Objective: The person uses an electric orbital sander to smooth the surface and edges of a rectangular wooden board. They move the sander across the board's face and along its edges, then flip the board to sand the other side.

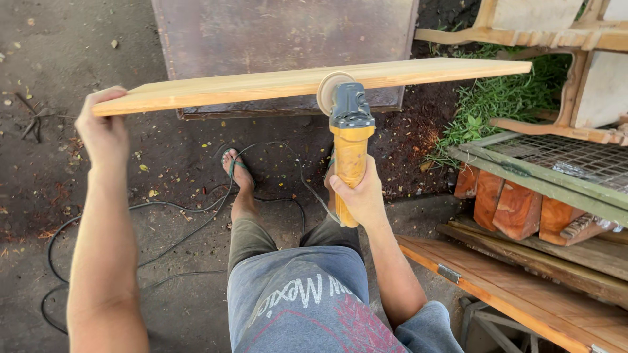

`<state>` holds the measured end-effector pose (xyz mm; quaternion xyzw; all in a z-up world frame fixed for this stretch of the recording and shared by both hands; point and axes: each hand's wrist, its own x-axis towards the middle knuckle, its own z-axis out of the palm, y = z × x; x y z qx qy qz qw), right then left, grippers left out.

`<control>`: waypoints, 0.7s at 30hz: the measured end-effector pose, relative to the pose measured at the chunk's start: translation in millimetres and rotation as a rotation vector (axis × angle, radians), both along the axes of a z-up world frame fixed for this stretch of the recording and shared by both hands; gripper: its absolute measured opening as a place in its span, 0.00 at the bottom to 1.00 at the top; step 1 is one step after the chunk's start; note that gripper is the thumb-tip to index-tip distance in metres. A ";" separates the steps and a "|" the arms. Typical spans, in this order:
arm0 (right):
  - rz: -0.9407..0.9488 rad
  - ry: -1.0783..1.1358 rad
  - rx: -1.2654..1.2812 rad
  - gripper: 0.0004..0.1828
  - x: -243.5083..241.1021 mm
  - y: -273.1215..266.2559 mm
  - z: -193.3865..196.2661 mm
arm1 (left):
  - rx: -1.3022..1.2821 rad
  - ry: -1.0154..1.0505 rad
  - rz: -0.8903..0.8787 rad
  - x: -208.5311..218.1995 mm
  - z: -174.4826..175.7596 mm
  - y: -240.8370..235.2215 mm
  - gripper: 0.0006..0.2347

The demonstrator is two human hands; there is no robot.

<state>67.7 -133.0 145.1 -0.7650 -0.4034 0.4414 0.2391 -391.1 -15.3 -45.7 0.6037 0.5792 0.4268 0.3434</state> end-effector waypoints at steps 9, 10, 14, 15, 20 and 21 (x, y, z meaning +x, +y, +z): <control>-0.133 0.071 0.039 0.25 84.8 -4.5 -6.1 | 0.012 0.140 -0.002 -18.6 -23.0 -15.2 0.06; -0.157 0.098 0.051 0.25 93.4 -4.1 -8.2 | 0.028 0.150 -0.005 -20.1 -24.7 -16.6 0.05; -0.207 0.102 0.047 0.23 130.0 -4.8 -13.9 | 0.062 0.192 -0.014 -26.4 -32.5 -23.9 0.04; -0.225 0.100 0.059 0.23 139.1 -3.6 -15.3 | 0.061 0.197 -0.014 -26.5 -34.5 -25.7 0.04; -0.346 0.122 0.157 0.23 170.0 -3.0 -13.7 | 0.046 0.206 0.005 -26.3 -34.6 -24.9 0.04; -0.340 0.127 0.173 0.23 172.3 -2.7 -12.7 | 0.050 0.222 0.011 -26.1 -32.6 -26.0 0.04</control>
